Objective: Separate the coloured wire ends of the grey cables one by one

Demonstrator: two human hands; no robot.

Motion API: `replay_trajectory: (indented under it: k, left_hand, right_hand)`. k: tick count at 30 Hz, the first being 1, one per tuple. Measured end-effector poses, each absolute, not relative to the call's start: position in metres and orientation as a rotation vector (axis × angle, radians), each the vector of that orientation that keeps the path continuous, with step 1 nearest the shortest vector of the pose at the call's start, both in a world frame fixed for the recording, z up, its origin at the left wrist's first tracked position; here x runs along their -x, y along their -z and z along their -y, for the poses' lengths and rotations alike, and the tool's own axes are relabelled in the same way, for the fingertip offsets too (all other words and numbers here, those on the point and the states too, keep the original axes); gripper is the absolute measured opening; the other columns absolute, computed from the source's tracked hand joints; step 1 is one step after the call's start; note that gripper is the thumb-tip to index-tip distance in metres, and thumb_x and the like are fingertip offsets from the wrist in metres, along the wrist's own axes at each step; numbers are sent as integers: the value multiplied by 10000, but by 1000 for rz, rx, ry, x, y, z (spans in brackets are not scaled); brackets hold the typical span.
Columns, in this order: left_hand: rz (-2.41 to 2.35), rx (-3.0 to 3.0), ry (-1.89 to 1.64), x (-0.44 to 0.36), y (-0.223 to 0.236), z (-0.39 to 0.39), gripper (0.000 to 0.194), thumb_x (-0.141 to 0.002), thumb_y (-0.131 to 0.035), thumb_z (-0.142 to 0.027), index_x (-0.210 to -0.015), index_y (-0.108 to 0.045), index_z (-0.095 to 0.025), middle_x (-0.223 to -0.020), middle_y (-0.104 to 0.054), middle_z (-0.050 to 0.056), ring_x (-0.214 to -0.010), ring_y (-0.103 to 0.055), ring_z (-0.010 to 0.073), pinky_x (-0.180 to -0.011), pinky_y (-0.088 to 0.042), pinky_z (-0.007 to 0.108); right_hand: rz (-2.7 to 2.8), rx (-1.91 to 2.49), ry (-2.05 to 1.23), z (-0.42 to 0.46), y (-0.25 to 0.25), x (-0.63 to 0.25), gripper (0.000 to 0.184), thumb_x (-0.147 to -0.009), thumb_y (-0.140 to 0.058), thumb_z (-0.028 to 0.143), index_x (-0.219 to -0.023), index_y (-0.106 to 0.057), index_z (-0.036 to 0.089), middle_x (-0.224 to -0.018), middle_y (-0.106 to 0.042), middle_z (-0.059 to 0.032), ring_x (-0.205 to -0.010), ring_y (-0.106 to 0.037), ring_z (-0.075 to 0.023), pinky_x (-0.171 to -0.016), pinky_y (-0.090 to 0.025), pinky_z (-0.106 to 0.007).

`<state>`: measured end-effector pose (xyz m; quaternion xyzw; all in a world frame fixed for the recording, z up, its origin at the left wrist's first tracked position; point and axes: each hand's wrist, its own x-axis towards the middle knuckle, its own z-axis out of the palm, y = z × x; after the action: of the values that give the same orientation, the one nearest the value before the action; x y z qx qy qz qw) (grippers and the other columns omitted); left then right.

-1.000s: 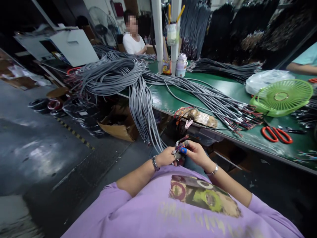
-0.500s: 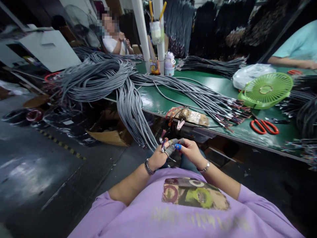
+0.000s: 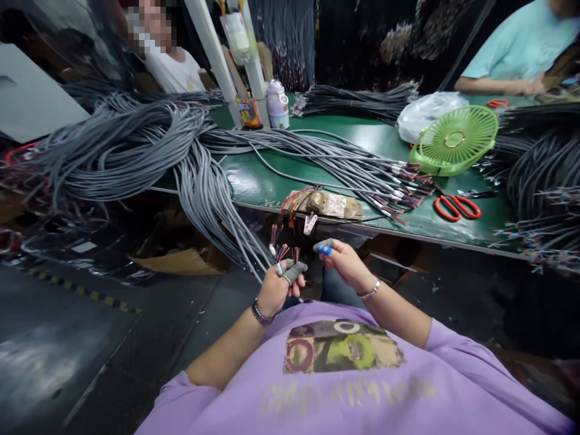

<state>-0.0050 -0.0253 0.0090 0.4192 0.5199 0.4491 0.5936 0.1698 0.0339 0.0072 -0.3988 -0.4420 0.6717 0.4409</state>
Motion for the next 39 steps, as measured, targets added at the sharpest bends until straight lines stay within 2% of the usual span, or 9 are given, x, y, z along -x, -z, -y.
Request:
replay_trajectory:
  k: [4, 7, 11, 16, 23, 31, 39]
  left_hand:
    - [-1194, -1020, -989, 3, -5, 24, 346, -756, -626, -464, -636, -560, -146, -457, -575, -9, -324, -467, 63, -324, -275, 160]
    - [-1193, -1042, -968, 3, -3, 24, 346, -765, -615, -466, -647, -565, -145, -445, -575, -3, -320, -467, 70, -329, -284, 169]
    - [-1234, -1073, -994, 3, -2, 26, 331, -775, -609, -461, -675, -552, -150, -498, -611, 0, -321, -475, 69, -327, -287, 173]
    - [-1350, -1060, -1138, 1, 0, 26, 322, -747, -642, -469, -732, -548, -162, -463, -579, -38, -285, -430, 56, -317, -276, 173]
    - [-1330, -917, -1253, 5, 1, 20, 342, -727, -651, -483, -728, -611, -143, -594, -659, 24, -344, -473, 59, -312, -265, 175]
    - [-1309, -1044, -1050, 7, 3, 21, 322, -746, -649, -438, -618, -615, -144, -414, -543, -12, -324, -428, 55, -331, -249, 173]
    - [-1310, -1053, -1082, 3, -1, 20, 304, -737, -658, -406, -592, -587, -148, -449, -566, -18, -320, -428, 50, -329, -264, 173]
  right_hand:
    - [1356, 900, -1703, -27, -11, -151, 291, -651, -743, 374, -833, -632, 176, -727, -619, 5, -613, -515, -98, -548, -410, -221]
    - [1401, 876, -1680, -29, -10, -141, 270, -648, -740, 377, -744, -597, 169, -664, -599, 20, -599, -513, -101, -591, -430, -243]
    - [1387, 900, -1663, -29, -7, -140, 260, -667, -720, 388, -699, -594, 163, -628, -579, 22, -575, -486, -95, -563, -411, -232]
    - [1320, 960, -1625, -24, -2, -142, 253, -660, -722, 392, -712, -626, 164, -633, -586, 20, -561, -471, -90, -548, -400, -226]
    - [1262, 952, -1644, -27, 0, -140, 257, -630, -750, 380, -693, -616, 170, -625, -591, 16, -562, -481, -98, -522, -387, -221]
    - [1278, 915, -1653, -30, -3, -141, 252, -656, -734, 383, -682, -606, 167, -613, -559, 26, -550, -448, -85, -512, -365, -216]
    - [1302, 900, -1772, -31, -5, -141, 298, -655, -734, 407, -760, -601, 162, -656, -589, 19, -579, -480, -91, -512, -364, -212]
